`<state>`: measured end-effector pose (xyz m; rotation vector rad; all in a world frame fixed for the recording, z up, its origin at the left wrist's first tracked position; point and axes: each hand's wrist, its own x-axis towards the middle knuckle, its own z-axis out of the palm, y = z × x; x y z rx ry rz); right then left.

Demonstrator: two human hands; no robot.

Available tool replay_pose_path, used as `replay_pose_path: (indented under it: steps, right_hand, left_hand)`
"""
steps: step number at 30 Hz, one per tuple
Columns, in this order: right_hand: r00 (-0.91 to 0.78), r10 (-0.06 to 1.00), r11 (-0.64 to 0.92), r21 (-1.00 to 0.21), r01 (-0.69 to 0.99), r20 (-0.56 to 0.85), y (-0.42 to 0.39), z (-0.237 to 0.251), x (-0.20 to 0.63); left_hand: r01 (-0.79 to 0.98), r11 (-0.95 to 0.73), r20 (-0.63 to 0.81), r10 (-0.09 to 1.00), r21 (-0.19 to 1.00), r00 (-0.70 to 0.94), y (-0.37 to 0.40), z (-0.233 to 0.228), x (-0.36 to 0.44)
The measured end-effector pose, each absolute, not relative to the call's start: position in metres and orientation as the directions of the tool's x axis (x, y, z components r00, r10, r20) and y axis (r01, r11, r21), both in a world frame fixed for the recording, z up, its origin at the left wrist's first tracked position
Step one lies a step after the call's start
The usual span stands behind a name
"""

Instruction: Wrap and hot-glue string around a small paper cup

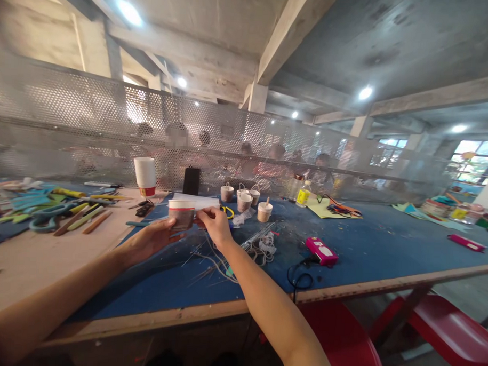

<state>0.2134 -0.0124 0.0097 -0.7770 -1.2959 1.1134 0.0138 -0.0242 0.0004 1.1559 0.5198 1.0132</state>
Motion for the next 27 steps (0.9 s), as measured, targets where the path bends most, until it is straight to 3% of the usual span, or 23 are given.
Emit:
replay_pose_path:
  steps: [19,27]
  right_hand:
    - [-0.108,0.912,0.395,-0.919,-0.022,0.395,-0.0109,0.0016,0.2108]
    - [-0.19,0.887,0.438,-0.896,0.066,0.42,-0.0149,0.0008,0.2094]
  left_hand:
    - [-0.287,-0.025,0.136,0.916,0.958,0.376,-0.0256,0.0007,0.0211]
    - [-0.395,0.034,0.093,0.95,0.918,0.299,-0.0226,0.003,0.0166]
